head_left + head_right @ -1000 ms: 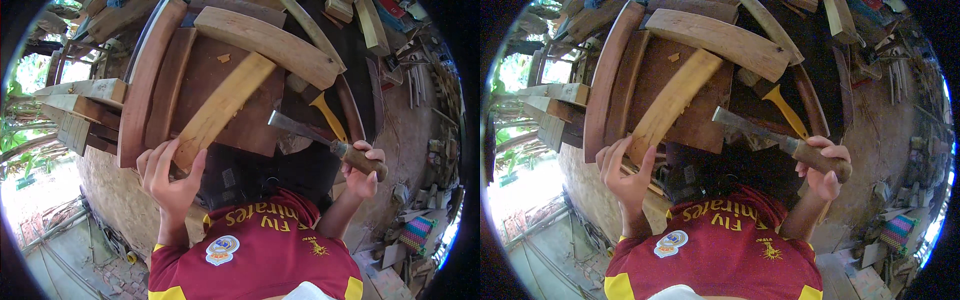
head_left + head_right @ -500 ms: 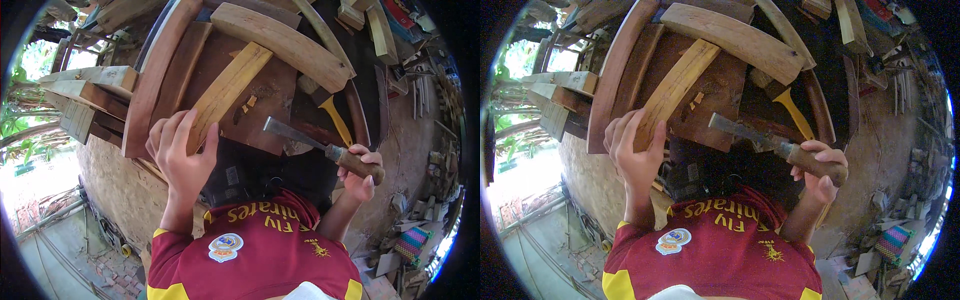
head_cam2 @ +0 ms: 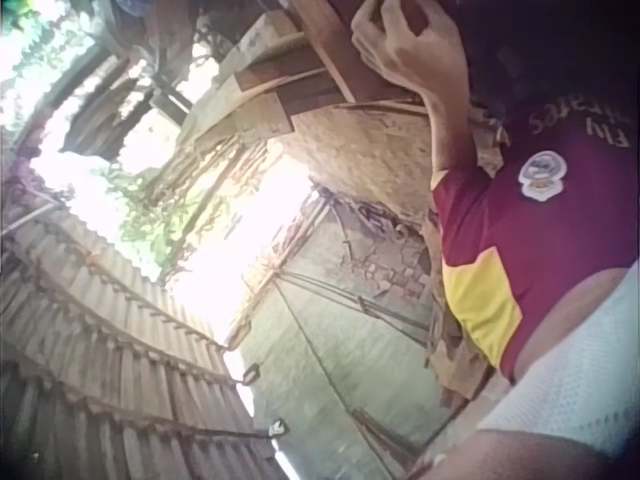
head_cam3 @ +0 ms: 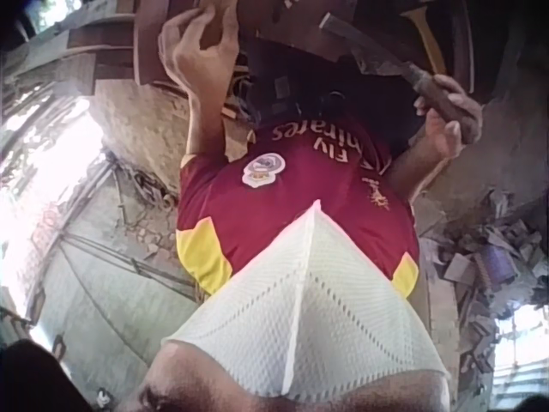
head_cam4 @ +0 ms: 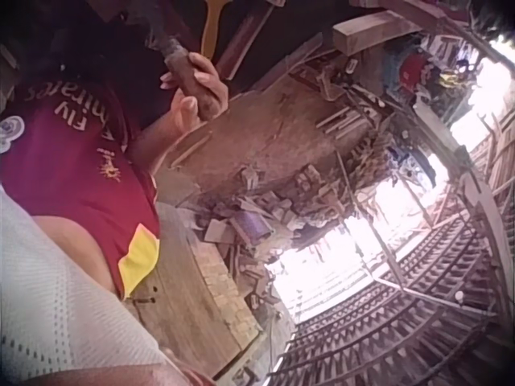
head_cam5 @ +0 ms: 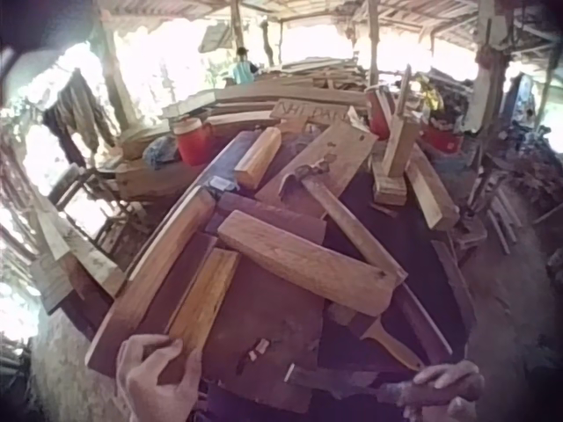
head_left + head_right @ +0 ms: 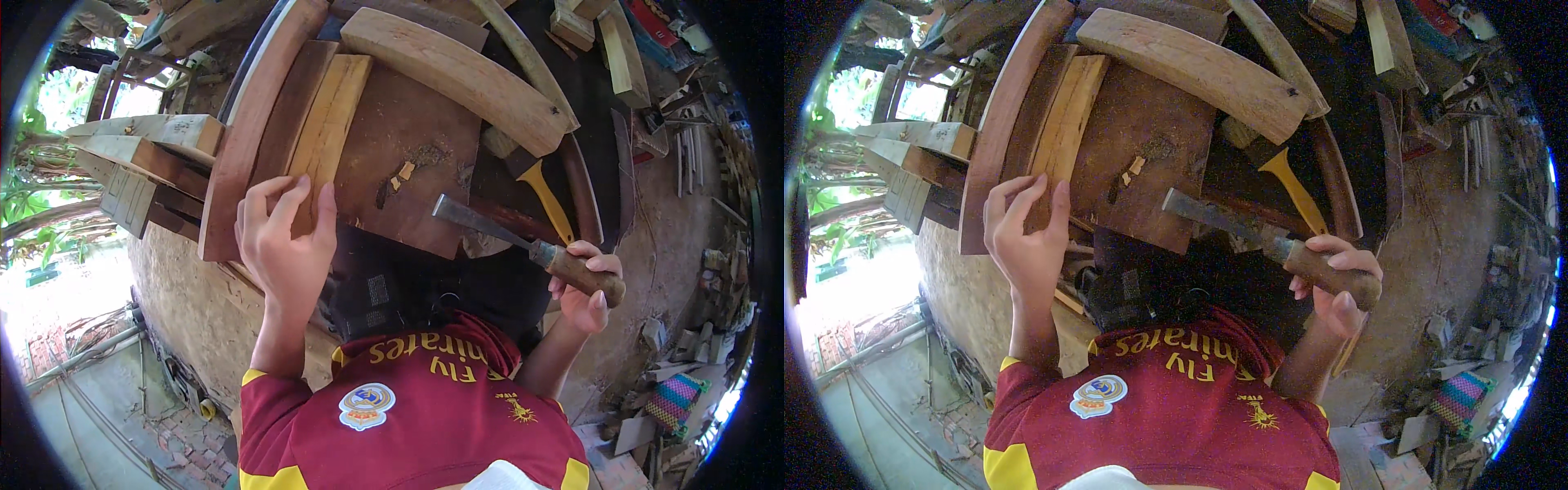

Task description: The person uses a chisel to carve and shape a curved piece of wood held in their left hand. They repeatedly scrape the tool along the wood's surface to remove thin shavings. At one point, they switch to a brush to sweep away debris from the work area before resuming the carving process.

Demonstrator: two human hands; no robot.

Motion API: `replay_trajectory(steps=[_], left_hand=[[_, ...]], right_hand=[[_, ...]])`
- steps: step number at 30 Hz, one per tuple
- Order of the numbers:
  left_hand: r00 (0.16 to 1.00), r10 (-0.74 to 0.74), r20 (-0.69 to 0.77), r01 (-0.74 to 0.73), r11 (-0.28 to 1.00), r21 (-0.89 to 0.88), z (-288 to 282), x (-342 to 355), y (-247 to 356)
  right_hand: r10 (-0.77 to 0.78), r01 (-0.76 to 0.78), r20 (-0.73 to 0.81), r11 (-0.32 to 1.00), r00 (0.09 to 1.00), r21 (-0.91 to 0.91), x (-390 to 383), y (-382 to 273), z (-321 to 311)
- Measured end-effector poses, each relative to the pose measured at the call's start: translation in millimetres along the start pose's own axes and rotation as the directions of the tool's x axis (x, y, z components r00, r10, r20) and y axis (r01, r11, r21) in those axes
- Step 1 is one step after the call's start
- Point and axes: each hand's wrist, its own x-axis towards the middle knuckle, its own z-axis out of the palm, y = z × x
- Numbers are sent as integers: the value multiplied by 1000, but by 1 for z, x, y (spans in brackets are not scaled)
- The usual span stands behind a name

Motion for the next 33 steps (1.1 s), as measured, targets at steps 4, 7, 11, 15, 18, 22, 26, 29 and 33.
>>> replay_trajectory(steps=[4,7,11,15,18,22,26,29,33], left_hand=[[1000,28,0,-28,999,-27,6,4,-2],[999,37,10,-37,999,-10,7,6,-1],[991,112,-71,-118,988,-102,-4,6,-9],[970,150,-190,-190,958,-216,-30,-24,-19],[990,48,-134,-89,945,-316,-37,-65,-33],[976,-216,-38,178,881,-438,-29,-94,-38],[936,-342,-85,248,810,-531,-11,-92,-36],[921,-382,-81,262,759,-596,-5,-86,-36],[910,-414,0,354,778,-520,-2,-77,-32]], right_hand=[[-12,12,21,1000,1000,2,1,1,1],[-15,14,19,1000,1000,17,1,1,2],[-25,25,10,1000,1000,4,-2,2,7],[-15,14,61,1000,998,13,0,3,11],[2,-5,80,999,997,35,4,6,18],[14,-23,155,998,988,56,14,11,25],[19,-29,194,998,981,48,18,12,35],[18,-26,203,999,979,39,16,11,35],[5,-12,185,999,983,37,14,9,34]])
